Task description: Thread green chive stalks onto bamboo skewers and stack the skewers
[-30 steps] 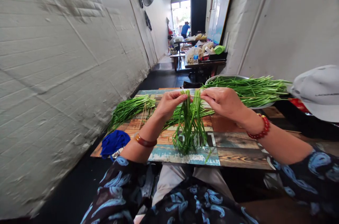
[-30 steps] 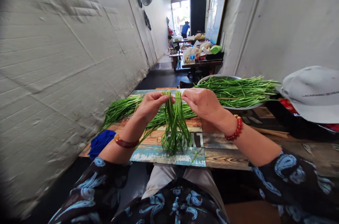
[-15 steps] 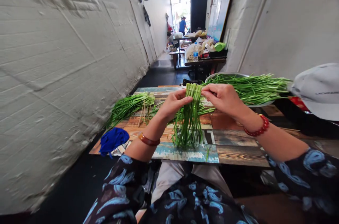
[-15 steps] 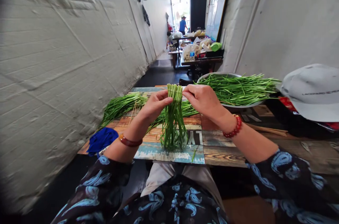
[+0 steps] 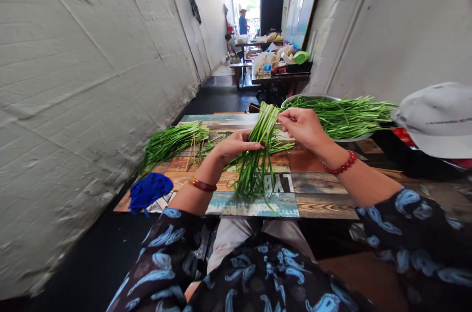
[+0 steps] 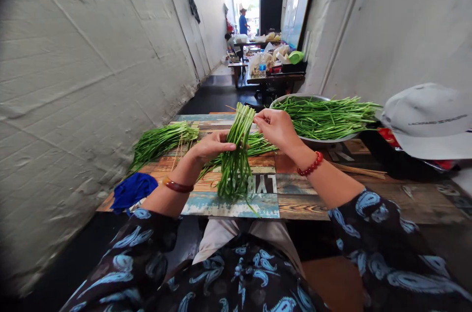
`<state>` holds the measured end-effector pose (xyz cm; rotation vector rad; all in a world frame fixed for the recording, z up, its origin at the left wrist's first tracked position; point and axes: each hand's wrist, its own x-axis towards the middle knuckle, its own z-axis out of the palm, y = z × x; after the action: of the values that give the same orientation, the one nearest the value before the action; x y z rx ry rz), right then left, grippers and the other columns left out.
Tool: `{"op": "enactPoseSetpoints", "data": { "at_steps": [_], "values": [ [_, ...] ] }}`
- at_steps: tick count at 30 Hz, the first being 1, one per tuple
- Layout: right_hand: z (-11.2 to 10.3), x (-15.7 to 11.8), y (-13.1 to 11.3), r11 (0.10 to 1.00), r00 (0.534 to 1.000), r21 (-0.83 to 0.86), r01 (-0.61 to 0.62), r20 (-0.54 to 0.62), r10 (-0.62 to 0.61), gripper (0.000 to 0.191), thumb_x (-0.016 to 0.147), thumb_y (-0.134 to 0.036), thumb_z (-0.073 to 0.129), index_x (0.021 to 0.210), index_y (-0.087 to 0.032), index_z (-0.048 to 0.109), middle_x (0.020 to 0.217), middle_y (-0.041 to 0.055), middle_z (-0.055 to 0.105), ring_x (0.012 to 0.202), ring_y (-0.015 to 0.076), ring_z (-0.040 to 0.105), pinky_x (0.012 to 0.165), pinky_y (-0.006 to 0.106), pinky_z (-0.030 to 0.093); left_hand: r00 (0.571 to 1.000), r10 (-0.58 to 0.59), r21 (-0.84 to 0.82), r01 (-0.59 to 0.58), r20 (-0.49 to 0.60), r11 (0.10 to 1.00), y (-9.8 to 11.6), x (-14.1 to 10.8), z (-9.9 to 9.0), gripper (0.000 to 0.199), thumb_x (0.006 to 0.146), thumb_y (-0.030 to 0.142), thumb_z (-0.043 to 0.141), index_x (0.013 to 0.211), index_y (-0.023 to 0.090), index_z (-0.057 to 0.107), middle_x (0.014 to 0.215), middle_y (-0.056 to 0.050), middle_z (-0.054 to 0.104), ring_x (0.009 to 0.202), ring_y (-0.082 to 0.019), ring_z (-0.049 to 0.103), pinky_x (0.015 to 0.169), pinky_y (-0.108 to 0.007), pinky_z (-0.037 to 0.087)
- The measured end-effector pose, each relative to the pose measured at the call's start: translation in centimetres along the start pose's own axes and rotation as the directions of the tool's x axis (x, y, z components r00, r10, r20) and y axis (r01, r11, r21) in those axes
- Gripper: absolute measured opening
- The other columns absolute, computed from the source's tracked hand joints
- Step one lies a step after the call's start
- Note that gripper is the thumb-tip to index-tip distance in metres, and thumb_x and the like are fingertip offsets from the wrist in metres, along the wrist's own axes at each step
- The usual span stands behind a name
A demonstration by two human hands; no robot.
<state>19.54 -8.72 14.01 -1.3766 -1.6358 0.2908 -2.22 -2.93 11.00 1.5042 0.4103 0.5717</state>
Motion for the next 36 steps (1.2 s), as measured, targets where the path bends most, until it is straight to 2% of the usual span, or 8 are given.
{"op": "enactPoseSetpoints", "data": {
  "at_steps": [8, 13, 17, 20, 24, 27, 33, 36],
  "values": [
    [0.6, 1.9, -0.9, 0.881, 0.96, 0.396, -0.257, 0.0, 0.28, 0.021, 0.075, -0.032, 0.073, 0.071, -0.013, 0.064, 0.051, -0.0034, 0.057, 0.038, 0.0035, 0.043, 0.037, 0.016, 0.031, 0.981, -0.142, -0.1, 0.13, -0.134, 0.987, -0.1, -3.2, -4.2, 0.036, 0.058, 0.028, 0.088, 0.085, 0.009, 0.072, 0.072, -0.004, 0.072, 0.057, -0.009, 0.062, 0.056, -0.017, 0.05],
    [2.7, -1.1, -0.7, 0.671, 0.911, 0.618, -0.409, 0.233, 0.34, 0.024, 0.074, -0.035, 0.072, 0.075, -0.016, 0.058, 0.056, -0.0067, 0.054, 0.037, 0.0014, 0.041, 0.032, 0.012, 0.021, 0.956, -0.107, 0.033, 0.12, -0.274, 0.992, 1.6, -5.3, -6.3, 0.041, 0.063, 0.029, 0.085, 0.098, 0.014, 0.073, 0.087, -0.005, 0.075, 0.07, -0.013, 0.067, 0.069, -0.023, 0.054],
    [6.5, -5.7, 3.0, 0.54, 0.808, 0.609, -0.58, 0.345, 0.478, 0.031, 0.072, -0.038, 0.072, 0.066, -0.017, 0.05, 0.053, -0.0079, 0.052, 0.038, 0.0018, 0.045, 0.032, 0.012, 0.027, 0.911, -0.172, 0.281, 0.289, -0.376, 0.915, -2.3, -5.3, -7.8, 0.05, 0.058, 0.033, 0.085, 0.101, 0.012, 0.073, 0.088, -0.008, 0.075, 0.075, -0.017, 0.068, 0.074, -0.031, 0.055],
    [8.8, -8.9, 5.9, 0.482, 0.752, 0.603, -0.635, 0.34, 0.565, 0.03, 0.072, -0.039, 0.07, 0.07, -0.018, 0.05, 0.057, -0.0075, 0.055, 0.042, 0.003, 0.051, 0.036, 0.011, 0.034, 0.87, -0.039, 0.454, 0.294, -0.492, 0.841, -5.8, -5.1, -8.2, 0.052, 0.064, 0.036, 0.078, 0.108, 0.009, 0.071, 0.096, -0.013, 0.075, 0.084, -0.021, 0.069, 0.082, -0.037, 0.054],
    [9.6, -11.2, 8.1, 0.428, 0.7, 0.597, -0.678, 0.348, 0.624, 0.029, 0.07, -0.039, 0.071, 0.076, -0.018, 0.052, 0.063, -0.0055, 0.059, 0.049, 0.0057, 0.059, 0.039, 0.013, 0.039, 0.843, 0.182, 0.627, 0.214, -0.506, 0.749, -7.3, -4.4, -6.5, 0.044, 0.08, 0.036, 0.065, 0.114, 0.01, 0.069, 0.106, -0.015, 0.073, 0.096, -0.023, 0.068, 0.089, -0.039, 0.052],
    [9.2, -11.6, 8.6, 0.416, 0.696, 0.602, -0.682, 0.359, 0.622, 0.029, 0.069, -0.038, 0.073, 0.08, -0.017, 0.056, 0.07, -0.0035, 0.062, 0.054, 0.0062, 0.061, 0.043, 0.014, 0.042, 0.892, 0.249, 0.744, 0.131, -0.376, 0.656, -7.7, -2.8, -3.6, 0.035, 0.085, 0.033, 0.061, 0.113, 0.013, 0.07, 0.109, -0.013, 0.073, 0.1, -0.023, 0.067, 0.094, -0.039, 0.051],
    [9.0, -11.8, 8.8, 0.371, 0.687, 0.62, -0.692, 0.406, 0.603, 0.034, 0.069, -0.044, 0.072, 0.083, -0.017, 0.056, 0.073, -0.0042, 0.062, 0.046, 0.0043, 0.055, 0.036, 0.014, 0.036, 0.979, 0.167, 0.888, 0.024, -0.113, 0.46, -10.1, 1.2, 2.4, 0.047, 0.082, 0.031, 0.069, 0.124, 0.013, 0.063, 0.12, -0.015, 0.068, 0.111, -0.028, 0.062, 0.098, -0.044, 0.048],
    [8.8, -11.5, 9.0, 0.364, 0.665, 0.592, -0.719, 0.432, 0.609, 0.038, 0.073, -0.052, 0.069, 0.081, -0.019, 0.051, 0.063, -0.0067, 0.058, 0.04, 0.0045, 0.051, 0.032, 0.014, 0.034, 0.99, 0.127, 0.88, -0.01, -0.058, 0.476, -10.7, 1.5, 3.2, 0.038, 0.085, 0.031, 0.065, 0.12, 0.015, 0.066, 0.115, -0.013, 0.07, 0.106, -0.027, 0.065, 0.093, -0.042, 0.05]
  ]
}}
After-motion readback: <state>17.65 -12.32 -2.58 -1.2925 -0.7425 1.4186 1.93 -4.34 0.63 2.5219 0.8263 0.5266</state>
